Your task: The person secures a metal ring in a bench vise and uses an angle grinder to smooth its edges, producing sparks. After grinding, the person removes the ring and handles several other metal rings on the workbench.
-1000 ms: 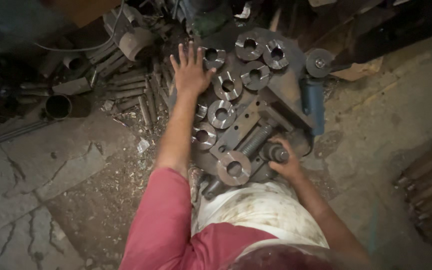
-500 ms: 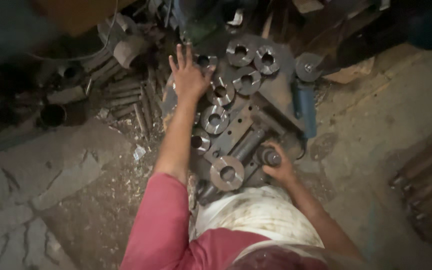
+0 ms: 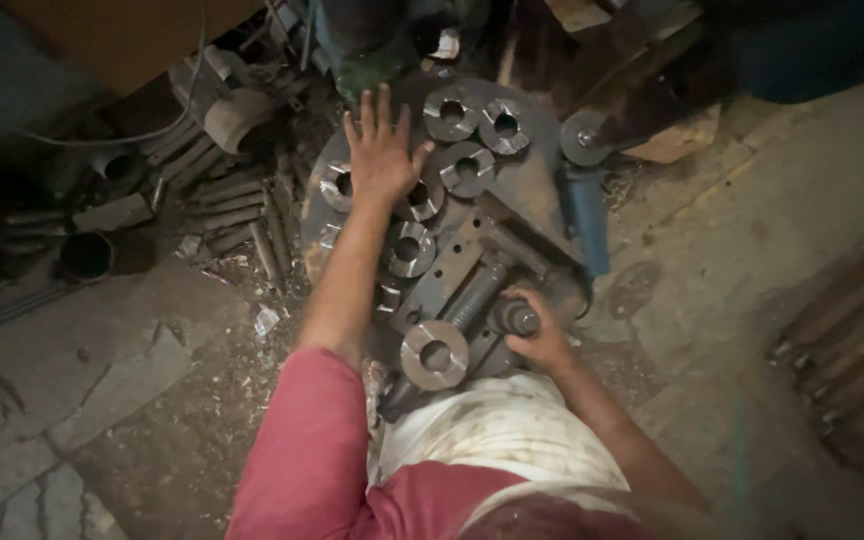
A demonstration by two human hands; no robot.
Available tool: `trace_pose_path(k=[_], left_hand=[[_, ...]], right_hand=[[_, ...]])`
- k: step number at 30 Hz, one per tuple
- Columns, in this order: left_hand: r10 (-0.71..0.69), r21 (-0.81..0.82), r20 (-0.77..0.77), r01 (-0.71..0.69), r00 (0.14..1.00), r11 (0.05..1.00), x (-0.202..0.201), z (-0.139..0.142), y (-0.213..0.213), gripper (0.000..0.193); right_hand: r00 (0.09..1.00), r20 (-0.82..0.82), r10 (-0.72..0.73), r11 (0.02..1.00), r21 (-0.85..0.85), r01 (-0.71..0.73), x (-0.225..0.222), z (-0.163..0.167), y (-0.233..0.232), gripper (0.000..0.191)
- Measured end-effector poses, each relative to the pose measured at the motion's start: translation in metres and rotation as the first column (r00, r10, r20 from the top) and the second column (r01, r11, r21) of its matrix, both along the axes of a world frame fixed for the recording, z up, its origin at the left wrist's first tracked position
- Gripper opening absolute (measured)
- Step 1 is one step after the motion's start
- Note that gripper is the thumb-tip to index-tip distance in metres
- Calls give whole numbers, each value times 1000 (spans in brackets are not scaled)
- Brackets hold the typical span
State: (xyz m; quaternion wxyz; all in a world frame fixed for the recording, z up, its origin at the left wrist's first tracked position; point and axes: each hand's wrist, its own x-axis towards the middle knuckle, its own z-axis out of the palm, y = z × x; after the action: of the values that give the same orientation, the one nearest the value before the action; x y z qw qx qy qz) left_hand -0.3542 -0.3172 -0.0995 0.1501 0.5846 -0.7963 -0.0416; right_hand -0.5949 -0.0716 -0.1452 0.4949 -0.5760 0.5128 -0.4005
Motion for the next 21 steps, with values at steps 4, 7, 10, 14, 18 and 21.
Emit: trace_pose_path(k=[4, 7, 10, 14, 18, 21], left_hand=[[-36, 149, 37, 30, 999, 988, -6, 0, -3, 55], [-130, 313, 81, 99, 988, 945, -12, -6, 8, 40], [-189, 195, -43, 194, 981, 961, -22, -15, 26, 54], [-262, 59, 33, 260, 965, 964, -31, -22, 45, 78], [-279, 163, -42, 282, 959, 945, -26, -19, 55, 59], [-303, 112, -49, 307, 952, 945, -22, -22, 60, 60]], right_hand=[[996, -79, -28, 1000, 11, 29, -1, 0, 2, 74], [996, -87, -13, 999, -34, 10, -1, 2, 2, 74], [996, -90, -9, 999, -54, 4, 0, 4, -1, 75], [999, -42, -24, 1000, -13, 24, 2, 4, -2, 74], [999, 29, -18, 1000, -10, 18, -1, 1, 3, 76], [993, -115, -1, 995, 97, 12, -5, -10, 9, 81]])
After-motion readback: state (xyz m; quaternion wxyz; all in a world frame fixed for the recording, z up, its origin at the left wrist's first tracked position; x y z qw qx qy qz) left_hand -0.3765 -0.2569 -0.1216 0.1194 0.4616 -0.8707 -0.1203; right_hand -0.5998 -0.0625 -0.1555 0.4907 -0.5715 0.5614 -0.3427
